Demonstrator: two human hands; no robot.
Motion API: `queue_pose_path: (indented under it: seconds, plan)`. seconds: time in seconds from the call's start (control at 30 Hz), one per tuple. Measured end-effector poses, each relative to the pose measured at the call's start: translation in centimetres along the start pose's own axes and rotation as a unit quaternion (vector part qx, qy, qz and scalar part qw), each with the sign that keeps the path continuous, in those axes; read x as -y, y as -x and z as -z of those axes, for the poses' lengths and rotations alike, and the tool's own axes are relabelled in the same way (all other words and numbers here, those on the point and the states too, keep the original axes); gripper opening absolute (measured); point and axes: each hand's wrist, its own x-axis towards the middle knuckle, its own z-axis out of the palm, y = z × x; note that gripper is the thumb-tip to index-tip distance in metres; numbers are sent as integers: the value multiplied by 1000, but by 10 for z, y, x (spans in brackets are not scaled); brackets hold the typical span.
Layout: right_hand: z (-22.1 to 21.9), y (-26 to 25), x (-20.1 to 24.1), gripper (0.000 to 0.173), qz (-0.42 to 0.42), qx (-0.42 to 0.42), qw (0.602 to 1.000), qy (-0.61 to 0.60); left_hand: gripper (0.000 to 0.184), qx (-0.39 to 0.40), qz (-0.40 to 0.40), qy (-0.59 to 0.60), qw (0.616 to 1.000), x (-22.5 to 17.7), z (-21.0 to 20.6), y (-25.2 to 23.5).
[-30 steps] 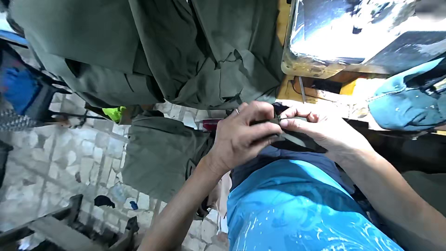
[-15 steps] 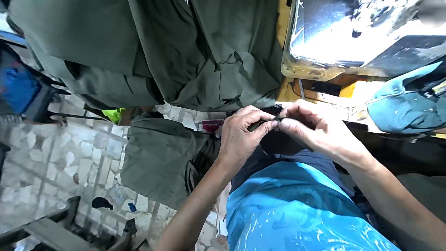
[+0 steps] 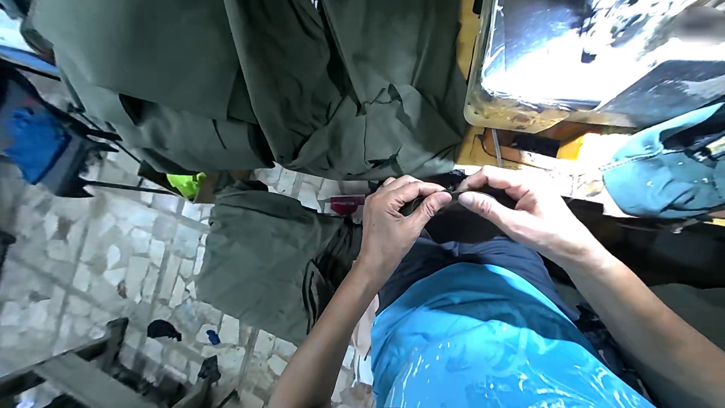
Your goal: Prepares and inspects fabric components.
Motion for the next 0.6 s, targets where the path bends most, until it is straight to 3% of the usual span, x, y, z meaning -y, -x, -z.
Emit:
queue_pose_path:
  seconds: [0.07, 0.17, 0.27, 0.37, 0.4, 0.43, 0.5, 0.6]
  plan:
    - [-9, 2, -5, 26, 45, -56, 979, 193, 11, -32, -18, 15, 999, -2, -4, 4]
    - [-26, 14, -25, 43, 57, -185, 917, 348, 11, -69, 33, 207, 975, -10, -11, 17]
    - [-27, 29, -42, 45, 39, -278, 924, 260, 18, -151, 152, 376, 902, -16, -10, 27]
    - [-25, 41, -27, 22, -90, -299, 949, -40, 31, -193, 235, 507, 806, -13, -7, 26]
    - [-21, 42, -16, 17, -148, -268, 930, -204, 36, -194, 248, 550, 773, -10, -6, 24]
    - [-14, 45, -6, 13, -198, -207, 876, -388, 40, -199, 251, 588, 743, -9, -2, 22]
    - [1, 57, 3, 26, -179, -25, 756, -629, 36, -208, 209, 646, 704, -10, 13, 19]
    - [14, 63, 17, 31, -49, 170, 753, -634, 11, -138, 31, 736, 663, -10, 34, 14]
